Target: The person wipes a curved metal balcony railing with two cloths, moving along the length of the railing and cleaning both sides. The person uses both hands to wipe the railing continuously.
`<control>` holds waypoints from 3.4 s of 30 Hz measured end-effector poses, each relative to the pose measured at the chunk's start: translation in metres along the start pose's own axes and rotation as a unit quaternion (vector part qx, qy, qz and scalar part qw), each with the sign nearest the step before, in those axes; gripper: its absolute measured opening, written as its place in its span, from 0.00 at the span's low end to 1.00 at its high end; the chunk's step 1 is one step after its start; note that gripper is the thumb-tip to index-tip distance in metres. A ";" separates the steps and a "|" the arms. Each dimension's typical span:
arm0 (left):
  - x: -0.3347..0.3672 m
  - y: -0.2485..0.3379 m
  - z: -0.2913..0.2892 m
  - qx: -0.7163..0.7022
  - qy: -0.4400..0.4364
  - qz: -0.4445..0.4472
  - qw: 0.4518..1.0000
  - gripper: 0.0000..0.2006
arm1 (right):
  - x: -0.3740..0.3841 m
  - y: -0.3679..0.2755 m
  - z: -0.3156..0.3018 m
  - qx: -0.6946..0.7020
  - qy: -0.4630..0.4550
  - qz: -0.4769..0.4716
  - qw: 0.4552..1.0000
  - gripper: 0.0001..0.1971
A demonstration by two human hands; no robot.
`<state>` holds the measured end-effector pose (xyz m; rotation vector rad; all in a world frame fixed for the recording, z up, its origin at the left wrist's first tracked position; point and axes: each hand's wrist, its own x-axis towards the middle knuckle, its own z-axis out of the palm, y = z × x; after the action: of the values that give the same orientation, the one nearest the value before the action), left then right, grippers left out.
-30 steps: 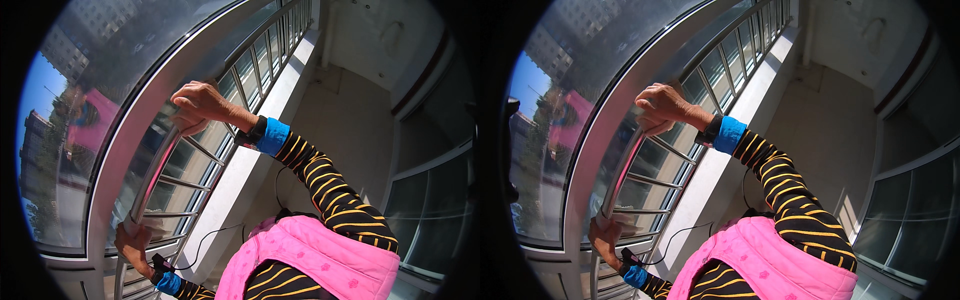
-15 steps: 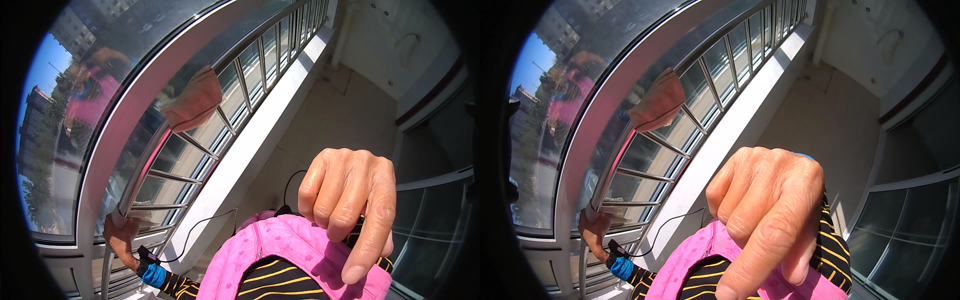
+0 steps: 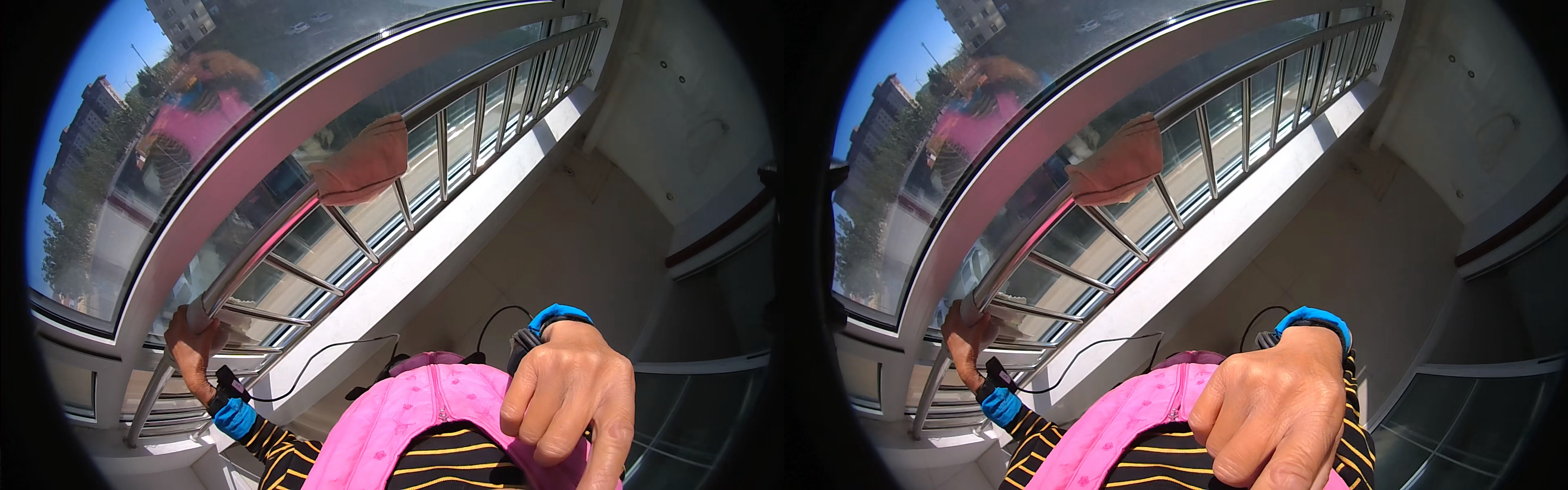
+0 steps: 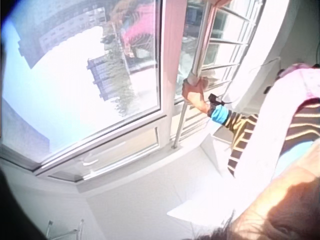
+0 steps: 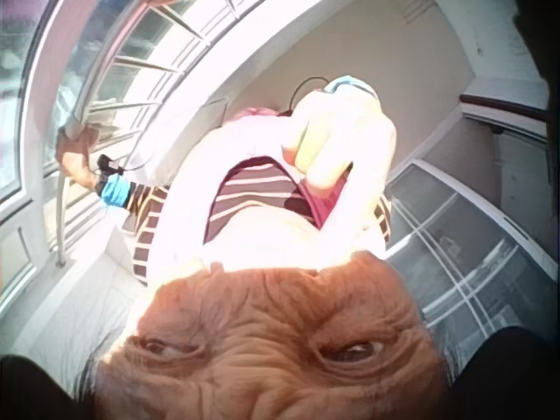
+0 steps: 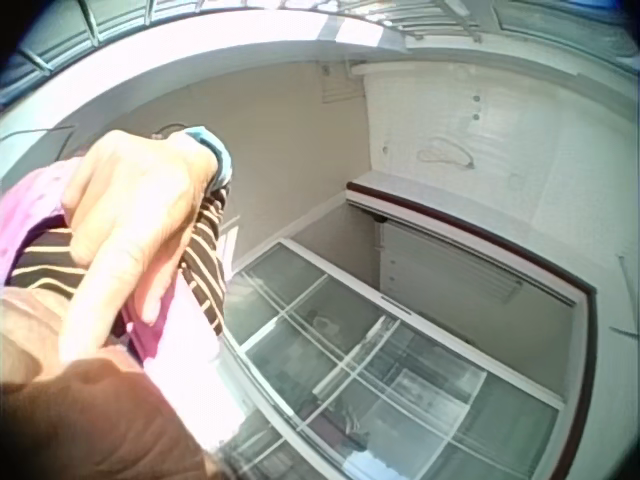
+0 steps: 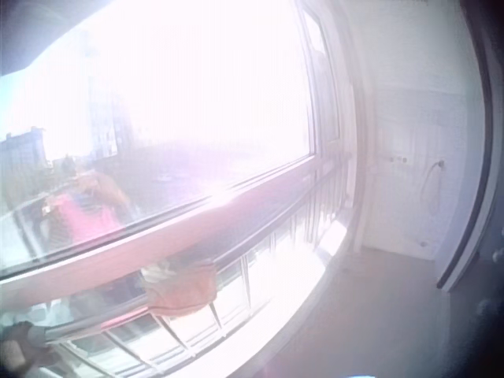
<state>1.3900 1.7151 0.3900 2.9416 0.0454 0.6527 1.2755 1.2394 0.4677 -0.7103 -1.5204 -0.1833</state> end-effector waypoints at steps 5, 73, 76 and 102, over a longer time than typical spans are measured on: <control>-0.001 0.003 -0.002 -0.001 0.010 0.010 1.000 0.26 | 0.001 0.008 0.001 0.026 0.027 0.000 0.999 0.13; -0.001 0.008 0.000 0.054 0.002 -0.015 0.998 0.28 | 0.022 0.017 -0.007 -0.062 0.229 0.024 0.971 0.09; -0.001 0.009 0.000 0.050 -0.009 -0.025 0.998 0.28 | 0.024 0.007 -0.006 -0.095 0.240 0.047 0.965 0.08; 0.002 0.015 -0.002 0.078 -0.010 -0.043 0.996 0.28 | 0.007 -0.004 -0.002 0.007 0.311 0.035 0.950 0.07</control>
<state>1.3908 1.7007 0.3947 3.0735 0.2314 0.6355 1.2750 1.2372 0.4755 -0.6161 -0.8905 -0.3105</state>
